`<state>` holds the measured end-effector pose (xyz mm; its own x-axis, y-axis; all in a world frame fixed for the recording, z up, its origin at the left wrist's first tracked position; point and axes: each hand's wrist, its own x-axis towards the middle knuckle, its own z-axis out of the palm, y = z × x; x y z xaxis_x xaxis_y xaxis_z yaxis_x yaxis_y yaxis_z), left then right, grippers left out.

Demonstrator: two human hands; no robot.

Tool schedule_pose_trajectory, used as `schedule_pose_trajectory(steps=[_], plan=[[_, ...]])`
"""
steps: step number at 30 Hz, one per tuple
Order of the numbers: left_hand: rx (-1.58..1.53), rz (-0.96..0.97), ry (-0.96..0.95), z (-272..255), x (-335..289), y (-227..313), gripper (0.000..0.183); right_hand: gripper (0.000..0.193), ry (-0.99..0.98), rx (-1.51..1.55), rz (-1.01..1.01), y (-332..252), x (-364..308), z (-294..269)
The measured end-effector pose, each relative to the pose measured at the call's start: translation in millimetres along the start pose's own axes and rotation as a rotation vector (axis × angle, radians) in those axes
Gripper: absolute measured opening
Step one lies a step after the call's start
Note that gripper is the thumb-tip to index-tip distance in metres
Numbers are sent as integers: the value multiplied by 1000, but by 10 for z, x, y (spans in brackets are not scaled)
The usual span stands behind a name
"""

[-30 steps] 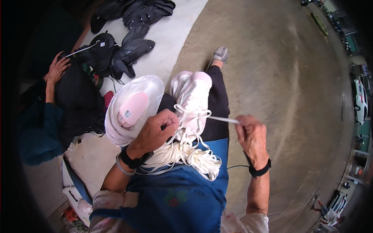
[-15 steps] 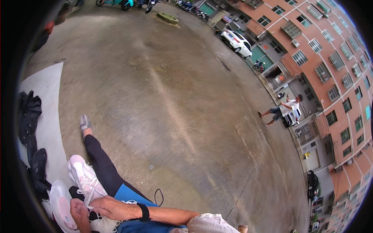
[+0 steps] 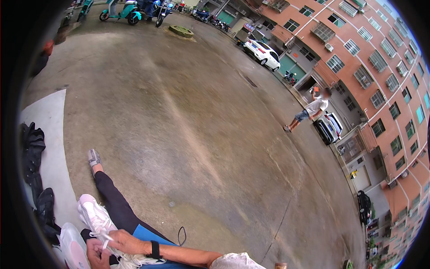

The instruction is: Inserting laces into a new pair of white sneakers while sitting on the ground in a courtyard.

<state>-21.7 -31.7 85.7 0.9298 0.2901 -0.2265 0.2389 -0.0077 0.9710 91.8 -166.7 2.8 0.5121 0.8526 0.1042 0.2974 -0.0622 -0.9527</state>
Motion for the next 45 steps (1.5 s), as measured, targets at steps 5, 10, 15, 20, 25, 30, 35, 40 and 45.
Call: schedule_pose_trajectory(steps=[5,10,15,20,25,30,35,40,45], plan=[[262,66,248,-93,-189,-642,15,26,-100,443,234,-48,-127,38],[570,515,7,41,284,-556,9,27,149,505,435,-312,-189,-417],[471,235,249,-144,92,-439,10,25,-2,245,275,-250,-164,-465],[384,88,129,-369,-102,602,19,23,-146,194,165,-191,-9,-447],[386,-201,37,-594,-466,473,20,21,-309,123,307,-330,-18,-625],[133,-73,164,-324,-455,-424,27,19,-510,148,218,-790,-107,-528],[-384,-373,65,18,-98,-622,44,19,-562,-13,13,-934,-190,-227],[-617,-378,155,168,59,-674,38,20,-546,-293,-46,-922,-273,-81],[-637,-301,205,212,3,-598,31,22,-506,-344,-62,-918,-322,-97]])
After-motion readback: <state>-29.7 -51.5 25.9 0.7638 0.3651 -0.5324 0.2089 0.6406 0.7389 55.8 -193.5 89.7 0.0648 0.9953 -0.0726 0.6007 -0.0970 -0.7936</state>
